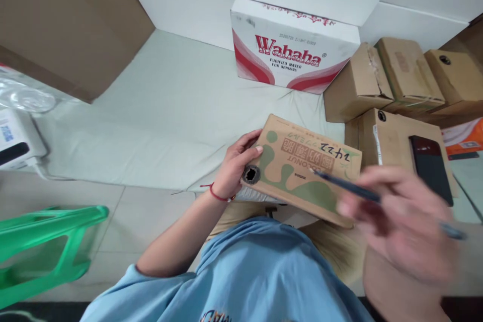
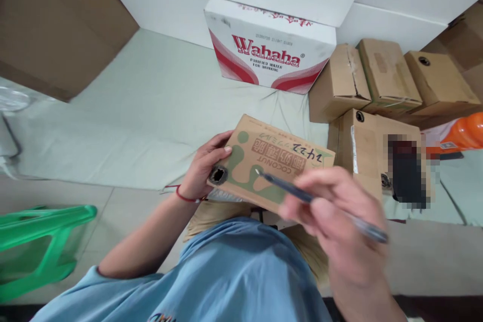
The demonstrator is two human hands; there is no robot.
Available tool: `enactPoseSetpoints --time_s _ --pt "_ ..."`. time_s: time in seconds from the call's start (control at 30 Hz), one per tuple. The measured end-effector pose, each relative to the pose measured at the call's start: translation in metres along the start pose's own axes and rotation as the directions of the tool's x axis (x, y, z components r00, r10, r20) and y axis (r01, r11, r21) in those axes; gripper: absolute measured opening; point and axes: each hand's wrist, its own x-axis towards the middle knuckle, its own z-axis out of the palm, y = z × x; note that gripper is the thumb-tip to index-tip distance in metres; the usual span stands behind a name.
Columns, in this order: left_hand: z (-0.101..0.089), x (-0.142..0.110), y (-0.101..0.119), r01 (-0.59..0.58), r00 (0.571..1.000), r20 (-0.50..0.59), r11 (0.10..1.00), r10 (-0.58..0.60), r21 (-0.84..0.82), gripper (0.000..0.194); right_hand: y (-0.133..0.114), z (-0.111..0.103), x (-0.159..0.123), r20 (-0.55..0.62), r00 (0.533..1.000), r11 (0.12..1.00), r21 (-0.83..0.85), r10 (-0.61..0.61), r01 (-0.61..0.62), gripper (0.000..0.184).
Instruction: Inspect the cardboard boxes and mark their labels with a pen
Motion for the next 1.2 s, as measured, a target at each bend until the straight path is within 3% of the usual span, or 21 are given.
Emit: enactPoseSetpoints --time_s 0.07,0.13,0.23,0.43,0.6,0.83,1.03,1.2 --pt "0.000 0.007 -0.003 0.023 1.000 0.019 1.000 -0.023 0.005 0.057 0.000 0.040 0.027 0.062 0.994 0.995 0.060 -0.088 0.084 0.023" --pt "-0.001 0.009 -0.005 0.018 0.999 0.032 1.000 -0.018 0.006 0.058 0.007 0.068 0.044 0.131 0.973 0.977 -0.077 -0.187 0.199 0.010" --pt "-0.002 0.007 -0.005 0.009 0.999 0.040 1.000 -0.009 0.001 0.057 0.021 0.085 0.048 0.155 0.936 0.894 -0.282 -0.317 0.350 0.007" --pt "-0.006 0.009 -0.007 -0.038 0.997 0.071 0.997 0.033 0.067 0.058 0.030 0.077 0.039 0.087 0.969 0.935 -0.257 -0.229 0.244 0.014" --pt "-0.010 0.014 -0.011 -0.088 0.991 0.110 0.989 0.075 0.118 0.060 0.031 0.080 0.045 0.145 0.945 0.902 -0.285 -0.294 0.325 0.012" --pt "-0.010 0.014 -0.011 -0.086 0.991 0.113 0.990 0.073 0.114 0.062 0.029 0.082 0.047 0.151 0.940 0.882 -0.327 -0.305 0.339 0.008" --pt "-0.011 0.014 -0.013 -0.084 0.991 0.112 0.992 0.073 0.096 0.061 0.027 0.080 0.047 0.267 0.901 0.859 -0.300 -0.343 0.416 0.007" --pt "-0.011 0.015 -0.014 -0.087 0.991 0.112 0.992 0.077 0.087 0.060 0.031 0.080 0.047 0.201 0.930 0.885 -0.300 -0.307 0.357 0.012"
